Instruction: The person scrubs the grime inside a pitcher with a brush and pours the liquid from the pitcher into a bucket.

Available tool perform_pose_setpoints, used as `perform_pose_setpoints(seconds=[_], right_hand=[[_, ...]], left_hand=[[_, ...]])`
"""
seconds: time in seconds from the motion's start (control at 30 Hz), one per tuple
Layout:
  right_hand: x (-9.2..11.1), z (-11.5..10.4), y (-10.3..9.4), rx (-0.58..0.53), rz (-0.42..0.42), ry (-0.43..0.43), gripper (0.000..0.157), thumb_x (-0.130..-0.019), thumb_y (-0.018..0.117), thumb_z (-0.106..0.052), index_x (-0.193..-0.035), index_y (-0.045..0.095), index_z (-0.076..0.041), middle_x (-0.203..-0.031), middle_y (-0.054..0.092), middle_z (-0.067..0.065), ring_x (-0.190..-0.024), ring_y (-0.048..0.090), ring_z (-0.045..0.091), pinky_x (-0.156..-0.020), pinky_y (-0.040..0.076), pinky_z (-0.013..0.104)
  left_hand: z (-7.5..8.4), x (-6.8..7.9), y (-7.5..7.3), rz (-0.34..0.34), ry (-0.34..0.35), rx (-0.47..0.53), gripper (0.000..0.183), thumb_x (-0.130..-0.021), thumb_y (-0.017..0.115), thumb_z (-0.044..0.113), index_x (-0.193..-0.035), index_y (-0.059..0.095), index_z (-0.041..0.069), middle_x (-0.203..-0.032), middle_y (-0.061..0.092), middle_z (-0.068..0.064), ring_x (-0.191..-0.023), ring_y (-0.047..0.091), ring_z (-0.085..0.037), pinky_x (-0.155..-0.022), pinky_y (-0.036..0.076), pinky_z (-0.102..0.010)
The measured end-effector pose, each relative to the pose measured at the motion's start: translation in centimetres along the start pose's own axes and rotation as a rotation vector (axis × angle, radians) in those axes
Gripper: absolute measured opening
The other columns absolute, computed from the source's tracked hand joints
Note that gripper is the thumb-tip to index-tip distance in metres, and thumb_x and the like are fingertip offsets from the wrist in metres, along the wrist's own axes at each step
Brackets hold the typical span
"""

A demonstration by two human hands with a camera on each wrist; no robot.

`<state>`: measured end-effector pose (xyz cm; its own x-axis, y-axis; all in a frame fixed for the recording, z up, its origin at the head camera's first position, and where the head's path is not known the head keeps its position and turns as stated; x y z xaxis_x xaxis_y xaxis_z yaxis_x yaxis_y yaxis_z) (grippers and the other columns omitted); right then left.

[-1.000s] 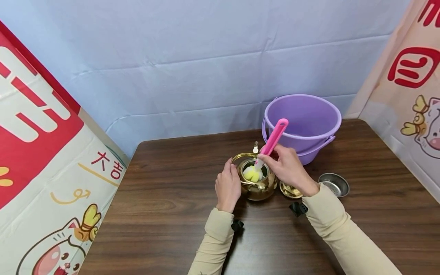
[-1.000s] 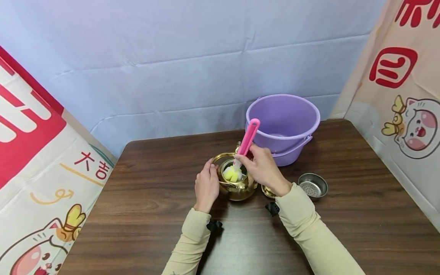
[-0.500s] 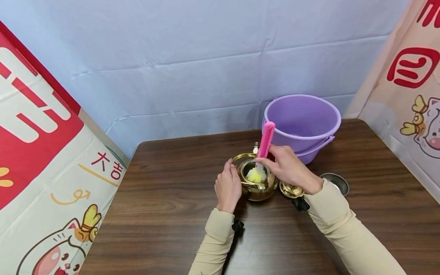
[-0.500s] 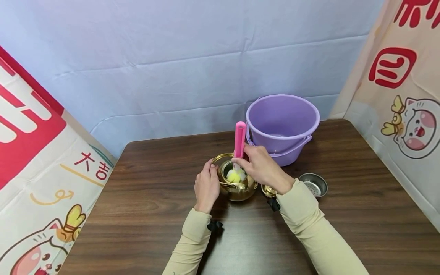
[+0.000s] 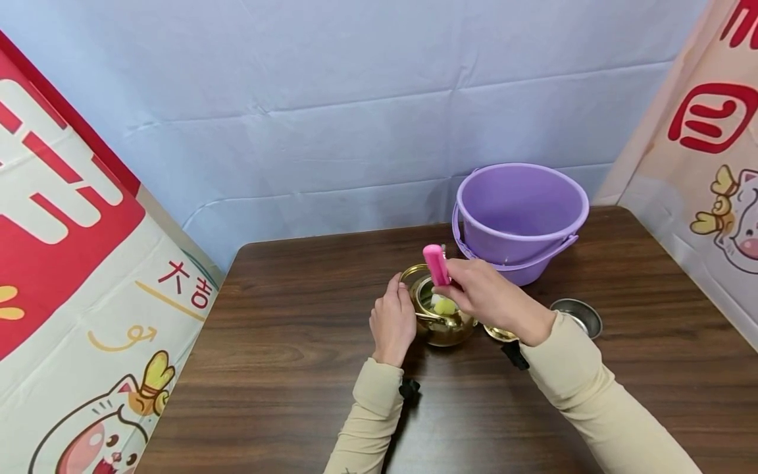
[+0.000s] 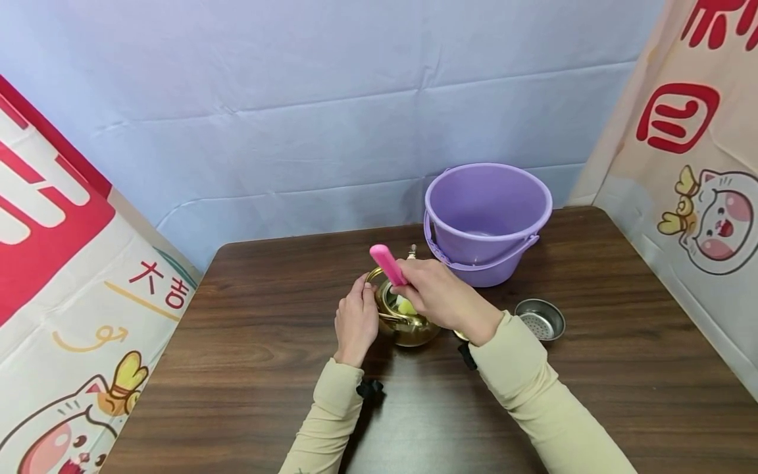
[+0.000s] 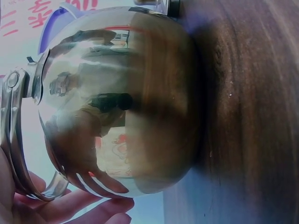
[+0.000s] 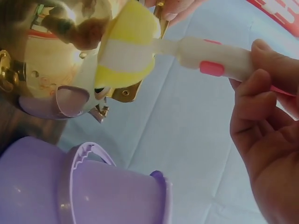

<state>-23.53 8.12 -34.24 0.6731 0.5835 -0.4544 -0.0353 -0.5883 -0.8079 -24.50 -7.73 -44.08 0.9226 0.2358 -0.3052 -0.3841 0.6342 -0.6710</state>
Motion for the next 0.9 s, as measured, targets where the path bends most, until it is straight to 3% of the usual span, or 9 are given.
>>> perform_pose_setpoints(seconds=[0.13, 0.23, 0.37, 0.53, 0.67, 0.8, 0.9], right_hand=[[0.1, -0.4, 0.1, 0.041, 0.016, -0.058, 0.015, -0.084, 0.073, -0.009, -0.083, 0.058, -0.011, -0.076, 0.057, -0.004, -0.069, 0.051, 0.01, -0.066, 0.046, 0.029], [0.4, -0.4, 0.2, 0.069, 0.047, -0.1, 0.014, -0.083, 0.073, -0.009, -0.093, 0.063, -0.009, -0.081, 0.059, -0.003, -0.071, 0.052, 0.009, -0.067, 0.047, 0.028], [0.7, -0.3, 0.4, 0.091, 0.102, -0.146, 0.024, -0.082, 0.074, -0.008, -0.105, 0.067, -0.009, -0.082, 0.06, -0.002, -0.069, 0.053, 0.008, -0.065, 0.048, 0.027], [1.0, -0.1, 0.5, 0.086, 0.139, -0.162, 0.018, -0.081, 0.074, -0.007, -0.096, 0.067, -0.011, -0.078, 0.055, -0.005, -0.064, 0.048, 0.006, -0.061, 0.045, 0.024], [1.2, 0.1, 0.6, 0.077, 0.166, -0.175, 0.021, -0.079, 0.075, -0.005, -0.098, 0.068, -0.011, -0.081, 0.058, -0.004, -0.066, 0.052, 0.007, -0.063, 0.047, 0.026], [1.5, 0.4, 0.8, 0.075, 0.197, -0.202, 0.008, -0.091, 0.066, -0.016, -0.097, 0.067, -0.01, -0.084, 0.061, -0.003, -0.07, 0.057, 0.01, -0.066, 0.05, 0.028], [1.7, 0.7, 1.0, 0.071, 0.231, -0.223, 0.022, -0.099, 0.053, -0.027, -0.095, 0.066, -0.009, -0.087, 0.063, -0.002, -0.073, 0.061, 0.012, -0.069, 0.051, 0.029]], left_hand=[[0.0, -0.1, -0.1, -0.009, 0.008, -0.011, 0.036, -0.103, 0.039, 0.028, -0.129, 0.062, 0.017, -0.096, 0.073, -0.017, -0.073, 0.069, -0.038, -0.053, 0.047, -0.049], [0.1, -0.1, -0.1, -0.009, 0.014, -0.022, 0.037, -0.103, 0.039, 0.029, -0.129, 0.062, 0.017, -0.099, 0.073, -0.017, -0.073, 0.069, -0.039, -0.055, 0.048, -0.05], [0.1, -0.1, -0.2, -0.004, 0.021, -0.032, 0.036, -0.102, 0.041, 0.028, -0.129, 0.062, 0.018, -0.101, 0.073, -0.017, -0.074, 0.069, -0.04, -0.057, 0.049, -0.052], [0.1, -0.1, -0.3, -0.003, 0.024, -0.039, 0.036, -0.102, 0.041, 0.028, -0.13, 0.062, 0.019, -0.102, 0.073, -0.017, -0.074, 0.069, -0.04, -0.057, 0.049, -0.052], [0.1, -0.1, -0.3, -0.002, 0.033, -0.042, 0.036, -0.102, 0.04, 0.028, -0.13, 0.061, 0.019, -0.1, 0.073, -0.018, -0.073, 0.068, -0.041, -0.056, 0.048, -0.052], [0.2, -0.1, -0.4, -0.005, 0.049, -0.044, 0.036, -0.102, 0.039, 0.028, -0.13, 0.061, 0.02, -0.097, 0.073, -0.019, -0.072, 0.068, -0.041, -0.055, 0.048, -0.052], [0.2, -0.1, -0.4, -0.01, 0.055, -0.04, 0.037, -0.102, 0.039, 0.028, -0.13, 0.061, 0.019, -0.097, 0.073, -0.019, -0.071, 0.068, -0.041, -0.055, 0.048, -0.051]])
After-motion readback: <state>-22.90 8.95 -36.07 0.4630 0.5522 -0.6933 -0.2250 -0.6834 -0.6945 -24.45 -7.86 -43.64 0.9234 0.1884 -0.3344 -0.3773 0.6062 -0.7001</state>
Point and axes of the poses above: each hand's wrist, its own x-axis away from the middle knuckle, its own y-axis out of the palm, z = x × y, the point moved 3 cm from there along -x, towards the middle knuckle
